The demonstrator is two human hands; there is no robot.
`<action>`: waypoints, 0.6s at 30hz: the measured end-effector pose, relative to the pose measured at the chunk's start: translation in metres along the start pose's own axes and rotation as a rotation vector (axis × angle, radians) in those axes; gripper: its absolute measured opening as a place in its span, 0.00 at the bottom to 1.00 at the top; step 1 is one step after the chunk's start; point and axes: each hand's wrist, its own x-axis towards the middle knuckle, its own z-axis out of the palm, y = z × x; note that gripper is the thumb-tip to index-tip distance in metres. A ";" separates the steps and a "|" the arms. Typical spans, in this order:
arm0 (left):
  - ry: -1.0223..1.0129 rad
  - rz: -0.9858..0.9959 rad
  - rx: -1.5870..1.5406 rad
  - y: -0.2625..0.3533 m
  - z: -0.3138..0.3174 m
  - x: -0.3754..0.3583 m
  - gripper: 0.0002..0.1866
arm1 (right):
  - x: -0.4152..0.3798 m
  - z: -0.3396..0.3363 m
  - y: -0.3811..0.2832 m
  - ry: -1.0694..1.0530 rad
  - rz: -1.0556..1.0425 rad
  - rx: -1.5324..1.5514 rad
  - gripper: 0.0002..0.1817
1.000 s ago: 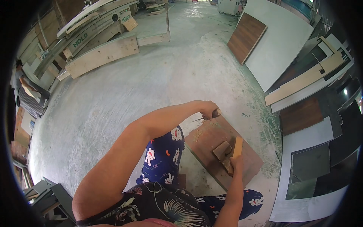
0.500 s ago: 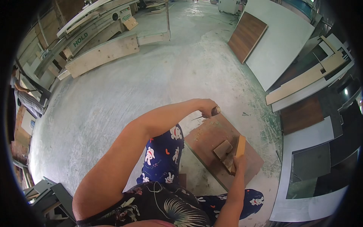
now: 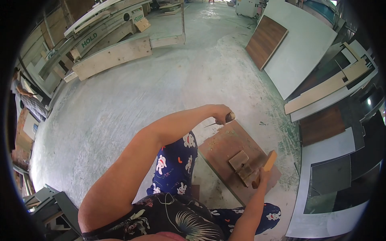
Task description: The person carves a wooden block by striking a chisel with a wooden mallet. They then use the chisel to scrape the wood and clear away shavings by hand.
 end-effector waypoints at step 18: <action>-0.038 0.126 -0.120 -0.005 -0.002 -0.011 0.14 | -0.023 -0.068 0.163 -0.089 0.611 0.957 0.17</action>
